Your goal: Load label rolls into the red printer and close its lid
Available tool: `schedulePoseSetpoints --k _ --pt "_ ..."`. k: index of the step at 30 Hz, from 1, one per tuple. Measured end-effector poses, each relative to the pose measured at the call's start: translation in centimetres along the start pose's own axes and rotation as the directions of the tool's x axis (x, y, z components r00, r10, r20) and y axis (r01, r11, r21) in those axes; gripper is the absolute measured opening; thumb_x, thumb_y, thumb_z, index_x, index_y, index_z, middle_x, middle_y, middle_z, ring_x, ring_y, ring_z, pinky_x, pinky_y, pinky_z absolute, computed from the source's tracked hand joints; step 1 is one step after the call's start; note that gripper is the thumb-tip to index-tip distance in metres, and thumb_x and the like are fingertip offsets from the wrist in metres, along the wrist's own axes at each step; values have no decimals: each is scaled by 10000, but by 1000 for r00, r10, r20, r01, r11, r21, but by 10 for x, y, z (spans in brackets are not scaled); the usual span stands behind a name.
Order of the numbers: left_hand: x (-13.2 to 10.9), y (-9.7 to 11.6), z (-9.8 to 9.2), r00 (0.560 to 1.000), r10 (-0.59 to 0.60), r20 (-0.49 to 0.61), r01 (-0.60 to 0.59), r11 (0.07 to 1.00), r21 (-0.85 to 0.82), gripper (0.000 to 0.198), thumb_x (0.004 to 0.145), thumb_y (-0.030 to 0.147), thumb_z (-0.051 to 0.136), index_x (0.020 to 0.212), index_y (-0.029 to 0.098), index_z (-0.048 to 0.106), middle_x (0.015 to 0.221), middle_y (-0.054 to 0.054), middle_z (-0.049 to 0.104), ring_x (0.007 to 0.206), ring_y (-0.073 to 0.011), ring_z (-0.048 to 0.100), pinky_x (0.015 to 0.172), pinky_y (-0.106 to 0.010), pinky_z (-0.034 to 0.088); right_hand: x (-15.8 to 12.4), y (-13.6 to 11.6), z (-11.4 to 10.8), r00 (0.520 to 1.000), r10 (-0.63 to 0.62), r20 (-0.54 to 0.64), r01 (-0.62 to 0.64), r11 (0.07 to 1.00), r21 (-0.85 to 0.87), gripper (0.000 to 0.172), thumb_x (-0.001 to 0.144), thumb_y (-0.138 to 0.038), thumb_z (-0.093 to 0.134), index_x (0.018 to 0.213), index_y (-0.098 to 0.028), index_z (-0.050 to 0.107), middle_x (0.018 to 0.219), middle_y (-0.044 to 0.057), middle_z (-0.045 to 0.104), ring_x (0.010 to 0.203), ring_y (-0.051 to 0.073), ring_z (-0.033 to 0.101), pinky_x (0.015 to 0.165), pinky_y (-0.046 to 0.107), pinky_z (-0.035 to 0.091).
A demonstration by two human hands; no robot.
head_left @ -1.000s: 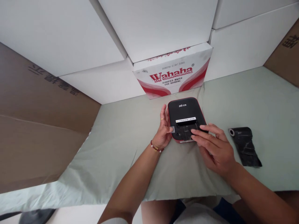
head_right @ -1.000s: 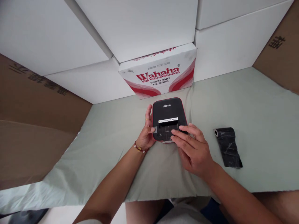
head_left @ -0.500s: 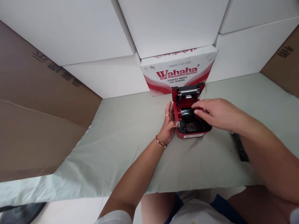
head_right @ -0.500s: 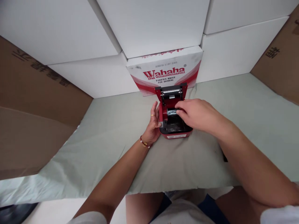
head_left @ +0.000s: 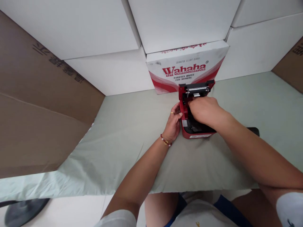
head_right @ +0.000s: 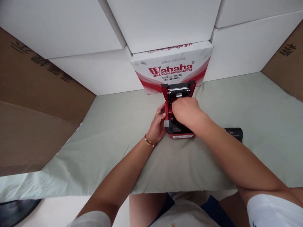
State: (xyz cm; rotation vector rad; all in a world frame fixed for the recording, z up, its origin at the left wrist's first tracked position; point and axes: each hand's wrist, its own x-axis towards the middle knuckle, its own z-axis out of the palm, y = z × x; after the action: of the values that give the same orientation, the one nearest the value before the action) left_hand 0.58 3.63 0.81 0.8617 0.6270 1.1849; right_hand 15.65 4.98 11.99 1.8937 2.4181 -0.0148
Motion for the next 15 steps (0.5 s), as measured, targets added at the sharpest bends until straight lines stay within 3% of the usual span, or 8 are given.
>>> schedulePoseSetpoints --k 9,15 --pt "5 -5 -3 997 17 -79 -18 1000 -14 614 823 510 909 1321 259 652 1504 -74 679 1554 -307 546 1346 -479 366 5 3 0 990 66 124 -71 996 45 239 963 -298 674 1080 -196 856 1043 193 851 1038 350 793 872 398 576" --pt "9 -10 -8 997 43 -62 -39 997 62 583 855 524 871 1330 278 638 1493 -66 692 1535 -295 565 1342 -479 379 -7 -4 -11 980 152 125 -159 986 51 310 983 -259 651 1253 -204 793 1160 203 837 1024 367 794 784 404 559"
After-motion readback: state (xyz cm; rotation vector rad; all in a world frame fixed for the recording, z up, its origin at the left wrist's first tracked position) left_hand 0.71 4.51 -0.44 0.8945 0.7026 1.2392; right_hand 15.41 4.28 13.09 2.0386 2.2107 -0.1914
